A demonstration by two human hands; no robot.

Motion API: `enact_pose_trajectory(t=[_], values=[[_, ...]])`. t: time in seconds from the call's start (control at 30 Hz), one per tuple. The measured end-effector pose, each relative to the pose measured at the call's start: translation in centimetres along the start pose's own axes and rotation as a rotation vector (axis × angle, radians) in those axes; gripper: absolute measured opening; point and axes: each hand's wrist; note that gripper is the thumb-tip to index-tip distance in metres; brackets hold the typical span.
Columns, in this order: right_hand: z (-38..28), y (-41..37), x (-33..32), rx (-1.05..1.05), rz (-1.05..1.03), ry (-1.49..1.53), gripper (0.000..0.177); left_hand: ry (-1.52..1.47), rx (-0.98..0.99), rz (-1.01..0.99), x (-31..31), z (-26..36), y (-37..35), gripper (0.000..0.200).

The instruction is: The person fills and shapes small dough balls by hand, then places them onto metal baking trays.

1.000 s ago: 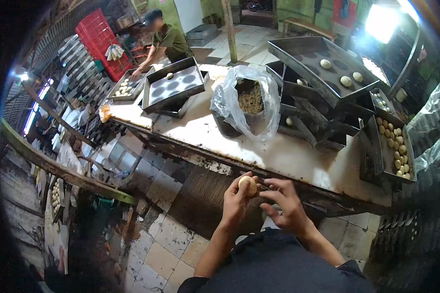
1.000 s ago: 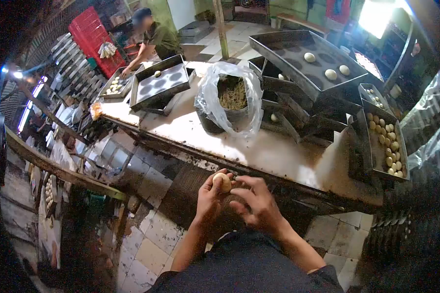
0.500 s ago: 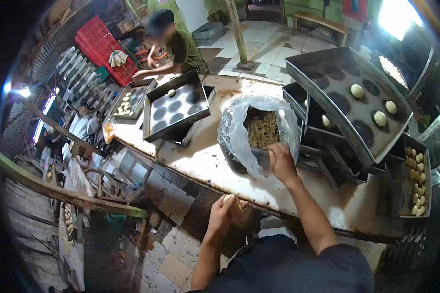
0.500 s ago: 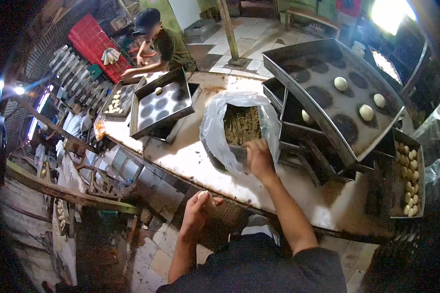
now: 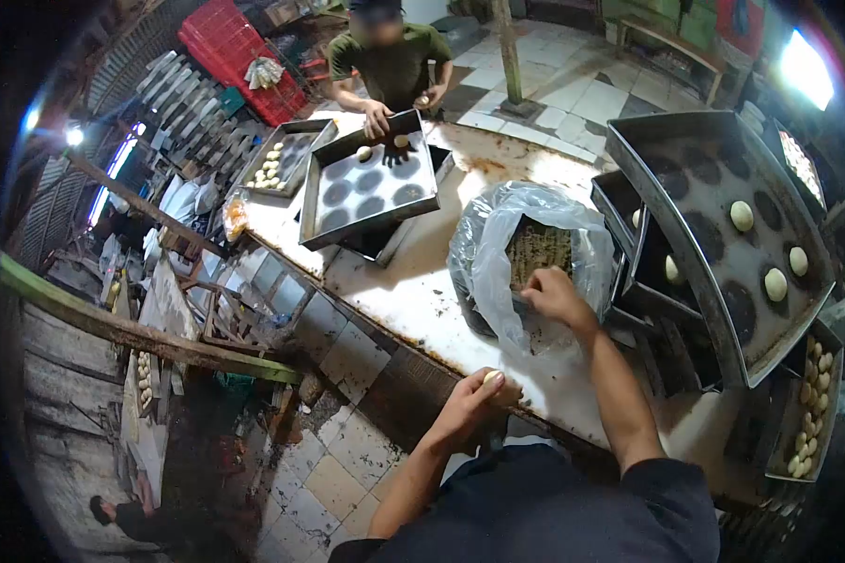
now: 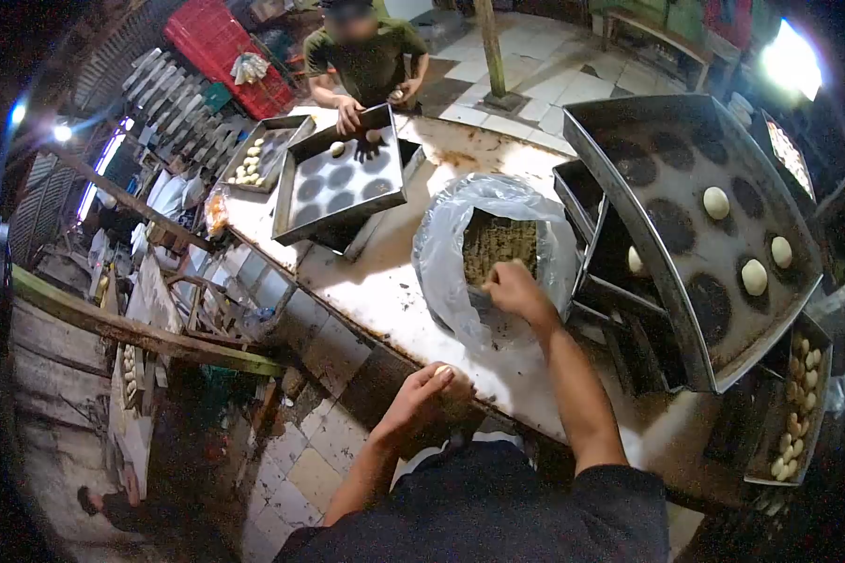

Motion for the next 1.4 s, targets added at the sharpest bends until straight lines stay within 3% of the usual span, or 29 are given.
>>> enact_pose_trajectory(t=[0.1, 0.23, 0.27, 0.33, 0.37, 0.43, 0.47, 0.57, 0.6, 0.7, 0.73, 0.83, 0.87, 0.97, 1.1, 1.13, 1.23, 1.27, 1.37, 1.4], values=[[-5.7, -3.9, -2.4, 0.036, 0.256, 0.326, 0.014, 0.163, 0.153, 0.127, 2.8, 2.1, -1.9, 0.036], [-17.0, -10.7, -2.8, -0.048, 0.291, 0.555, 0.012, -0.167, 0.261, 0.131, 1.2, -2.0, -1.8, 0.044], [-18.6, -12.5, -1.0, -0.125, 0.305, 0.393, 0.014, -0.342, 0.269, -0.004, 1.8, -2.6, -3.2, 0.041], [-21.7, -16.0, 2.3, -0.241, 0.328, 0.103, 0.022, -0.246, 0.26, 0.009, 1.2, -4.9, -5.5, 0.038], [-22.7, -17.9, 3.0, -0.26, 0.323, 0.174, 0.022, -0.164, 0.292, 0.019, 1.0, -6.4, -6.1, 0.037], [-24.7, -21.0, 3.5, -0.301, 0.313, 0.308, 0.023, -0.412, 0.303, 0.011, 2.3, -8.3, -9.1, 0.036], [-25.3, -23.0, 2.8, -0.327, 0.273, 0.317, 0.033, -0.397, 0.309, -0.045, 2.4, -9.1, -10.8, 0.036], [-31.6, -27.4, 1.4, -0.136, 0.294, 0.195, 0.042, -0.242, 0.325, -0.144, 3.0, -12.4, -13.5, 0.038], [-31.3, -28.3, 1.6, -0.133, 0.202, 0.292, 0.048, -0.174, 0.341, -0.159, 3.8, -13.4, -14.4, 0.039], [-32.0, -31.0, 0.5, -0.174, 0.244, 0.445, 0.047, -0.125, 0.424, -0.159, 6.5, -14.9, -18.1, 0.038], [-32.1, -31.7, 0.7, -0.042, 0.306, 0.74, 0.045, 0.015, 0.486, -0.092, 7.3, -15.4, -18.7, 0.044], [-29.1, -34.1, -0.3, -0.041, 0.346, 1.021, 0.04, 0.733, 0.797, 0.249, 10.5, -15.4, -20.4, 0.044], [-28.9, -34.9, -0.7, -0.006, 0.407, 1.102, 0.034, 0.815, 0.825, 0.285, 11.4, -14.8, -20.4, 0.041], [-30.5, -37.0, -4.4, -0.114, 0.441, 0.811, 0.031, 0.443, 0.691, 0.175, 13.3, -15.7, -16.4, 0.037], [-25.2, -41.0, -8.3, -0.284, 0.429, 0.535, 0.026, 0.033, 0.492, 0.005, 19.7, -15.7, -11.0, 0.03], [-24.0, -41.5, -9.3, -0.282, 0.538, 0.571, 0.023, 0.081, 0.529, 0.025, 22.2, -16.0, -9.9, 0.031], [-21.4, -43.8, -14.5, 0.001, 0.77, 0.968, 0.02, 0.183, 0.652, -0.134, 29.3, -17.0, -7.3, 0.038], [-19.0, -44.6, -15.3, -0.103, 0.787, 0.994, 0.018, 0.369, 0.761, -0.203, 30.1, -16.7, -6.5, 0.043], [-16.3, -45.4, -17.9, -0.152, 0.832, 0.815, 0.019, 0.763, 0.999, 0.01, 33.0, -16.4, -4.2, 0.042], [-15.2, -45.4, -17.9, -0.156, 0.785, 0.674, 0.02, 0.538, 0.777, -0.012, 34.1, -16.5, -4.8, 0.038]])
Point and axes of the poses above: each hand's wrist, its own y-axis towards the middle knuckle, its own x-axis out of the palm, z = x × y, and after that the axes turned 14 degrees about -x, right-handed
